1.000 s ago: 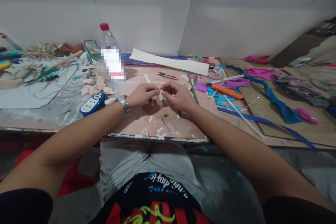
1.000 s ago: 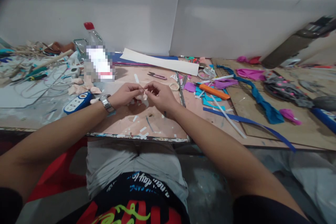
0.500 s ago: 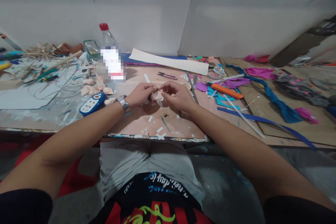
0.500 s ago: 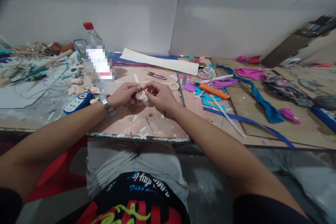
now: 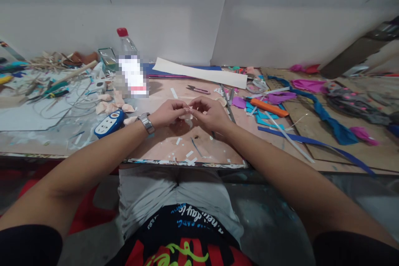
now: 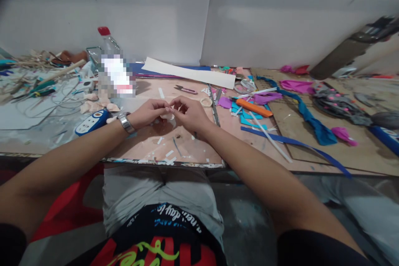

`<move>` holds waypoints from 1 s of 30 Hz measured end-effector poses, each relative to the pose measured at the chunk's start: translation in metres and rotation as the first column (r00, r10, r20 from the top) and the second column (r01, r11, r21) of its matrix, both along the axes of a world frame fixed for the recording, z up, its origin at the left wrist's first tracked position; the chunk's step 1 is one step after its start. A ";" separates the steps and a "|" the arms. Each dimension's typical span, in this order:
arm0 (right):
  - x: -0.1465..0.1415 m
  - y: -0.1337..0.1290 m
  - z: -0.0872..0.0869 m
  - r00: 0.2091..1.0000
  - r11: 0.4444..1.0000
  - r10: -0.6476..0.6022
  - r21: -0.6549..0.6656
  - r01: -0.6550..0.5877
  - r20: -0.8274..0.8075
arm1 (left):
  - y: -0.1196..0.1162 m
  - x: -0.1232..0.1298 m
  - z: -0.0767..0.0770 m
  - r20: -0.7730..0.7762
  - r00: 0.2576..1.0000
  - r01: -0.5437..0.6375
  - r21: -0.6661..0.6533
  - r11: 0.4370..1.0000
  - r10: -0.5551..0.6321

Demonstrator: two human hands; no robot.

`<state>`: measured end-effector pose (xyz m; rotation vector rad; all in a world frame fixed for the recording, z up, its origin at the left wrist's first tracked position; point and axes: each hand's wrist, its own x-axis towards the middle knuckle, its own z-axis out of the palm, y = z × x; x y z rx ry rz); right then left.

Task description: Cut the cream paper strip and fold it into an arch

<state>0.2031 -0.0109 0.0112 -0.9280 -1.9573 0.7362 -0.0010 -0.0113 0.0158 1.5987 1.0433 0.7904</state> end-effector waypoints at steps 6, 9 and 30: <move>0.001 0.003 -0.003 0.999 0.999 0.018 -0.034 -0.019 -0.034 | 0.000 0.000 0.001 0.009 1.000 -0.004 -0.020 1.000 0.004; 0.002 0.003 -0.004 0.996 0.999 0.023 -0.034 -0.026 -0.088 | -0.001 0.001 0.003 0.043 0.998 -0.035 -0.074 0.997 0.038; 0.002 0.000 0.004 0.999 0.990 0.047 0.136 -0.046 -0.004 | -0.004 0.005 0.012 0.161 0.976 -0.093 -0.305 0.948 0.148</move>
